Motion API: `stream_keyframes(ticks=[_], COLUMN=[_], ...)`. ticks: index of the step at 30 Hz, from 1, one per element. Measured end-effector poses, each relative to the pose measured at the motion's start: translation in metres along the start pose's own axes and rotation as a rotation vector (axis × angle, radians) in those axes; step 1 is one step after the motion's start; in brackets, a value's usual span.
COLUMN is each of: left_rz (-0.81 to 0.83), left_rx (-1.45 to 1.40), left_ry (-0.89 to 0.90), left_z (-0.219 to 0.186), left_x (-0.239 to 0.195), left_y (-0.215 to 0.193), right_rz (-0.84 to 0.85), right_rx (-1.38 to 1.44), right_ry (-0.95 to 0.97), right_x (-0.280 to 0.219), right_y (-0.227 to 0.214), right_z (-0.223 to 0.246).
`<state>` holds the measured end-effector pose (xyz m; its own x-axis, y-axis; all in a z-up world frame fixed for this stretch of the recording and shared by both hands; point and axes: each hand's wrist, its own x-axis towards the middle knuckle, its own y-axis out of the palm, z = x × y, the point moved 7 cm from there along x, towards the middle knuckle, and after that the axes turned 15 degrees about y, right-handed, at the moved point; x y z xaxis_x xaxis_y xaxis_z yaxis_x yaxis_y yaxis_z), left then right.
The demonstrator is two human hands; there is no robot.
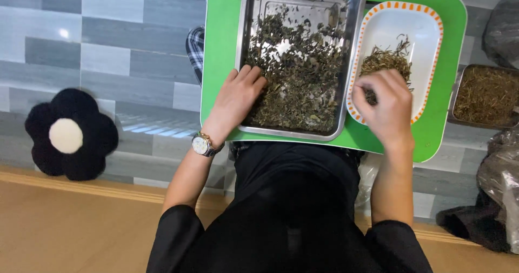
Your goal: Manually sorting dried tea leaves by picking out stems and debris from a metal tray and placing them into a bowl.
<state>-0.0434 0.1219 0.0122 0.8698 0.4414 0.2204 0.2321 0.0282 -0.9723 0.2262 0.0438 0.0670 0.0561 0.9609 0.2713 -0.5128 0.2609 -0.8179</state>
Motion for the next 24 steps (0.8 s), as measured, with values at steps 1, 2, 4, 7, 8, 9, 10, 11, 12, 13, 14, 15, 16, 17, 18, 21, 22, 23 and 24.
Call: stream_keyframes(ticks=[1, 2, 4, 7, 8, 9, 10, 11, 12, 13, 14, 15, 16, 17, 18, 21, 22, 23, 24], left_rz=[0.039, 0.035, 0.066, 0.087, 0.078, 0.074, 0.070, 0.069, 0.062, 0.054, 0.051, 0.060, 0.069, 0.070, 0.068, 0.063, 0.056, 0.053, 0.051], left_rx=[0.038, 0.045, 0.068, 0.096, 0.101, 0.091, 0.081, 0.081, 0.081, 0.084, 0.088, 0.072, 0.057, 0.058, 0.035, 0.018, 0.028, 0.031, 0.008], left_ry=[0.030, 0.047, 0.042, 0.046, 0.061, 0.050, 0.039, 0.041, 0.033, 0.024, 0.026, 0.018, 0.011, 0.013, 0.006, 0.006, 0.012, 0.014, 0.016], left_z=[0.002, 0.001, 0.002, 0.004, 0.005, 0.003, 0.002, 0.000, -0.001, 0.000, 0.000, -0.002, -0.004, -0.004, -0.005, -0.007, -0.007, -0.005, -0.004], left_x=[0.003, 0.003, 0.005, 0.001, 0.004, 0.002, -0.001, -0.002, -0.003, -0.003, 0.000, -0.001, -0.002, -0.001, 0.000, 0.000, -0.001, 0.000, 0.000], left_y=[0.008, 0.008, 0.012, 0.029, 0.029, 0.030, 0.031, 0.035, 0.038, 0.040, 0.037, 0.035, 0.033, 0.030, 0.028, 0.026, 0.025, 0.025, 0.025], right_rz=[-0.046, -0.063, -0.108, -0.193, -0.211, -0.224, -0.238, -0.240, -0.247, -0.256, -0.261, -0.266, -0.271, -0.274, -0.270, -0.263, -0.263, -0.267, -0.264], right_rx=[0.000, -0.002, 0.018, 0.012, 0.006, 0.022, 0.038, 0.036, 0.040, 0.046, 0.046, 0.042, 0.037, 0.039, 0.034, 0.027, 0.024, 0.024, 0.028], right_ry=[0.068, 0.074, 0.170, 0.265, 0.268, 0.282, 0.297, 0.297, 0.308, 0.315, 0.313, 0.319, 0.324, 0.326, 0.324, 0.320, 0.315, 0.313, 0.312], right_x=[-0.004, -0.010, -0.025, -0.037, -0.037, -0.040, -0.043, -0.044, -0.046, -0.045, -0.043, -0.044, -0.045, -0.045, -0.044, -0.044, -0.044, -0.043, -0.042], right_y=[-0.010, -0.013, -0.025, -0.035, -0.036, -0.038, -0.039, -0.039, -0.040, -0.041, -0.042, -0.042, -0.043, -0.043, -0.043, -0.042, -0.042, -0.041, -0.040], right_z=[-0.010, -0.020, -0.046, -0.062, -0.064, -0.066, -0.068, -0.068, -0.068, -0.069, -0.069, -0.069, -0.069, -0.068, -0.067, -0.068, -0.068, -0.067, -0.066])
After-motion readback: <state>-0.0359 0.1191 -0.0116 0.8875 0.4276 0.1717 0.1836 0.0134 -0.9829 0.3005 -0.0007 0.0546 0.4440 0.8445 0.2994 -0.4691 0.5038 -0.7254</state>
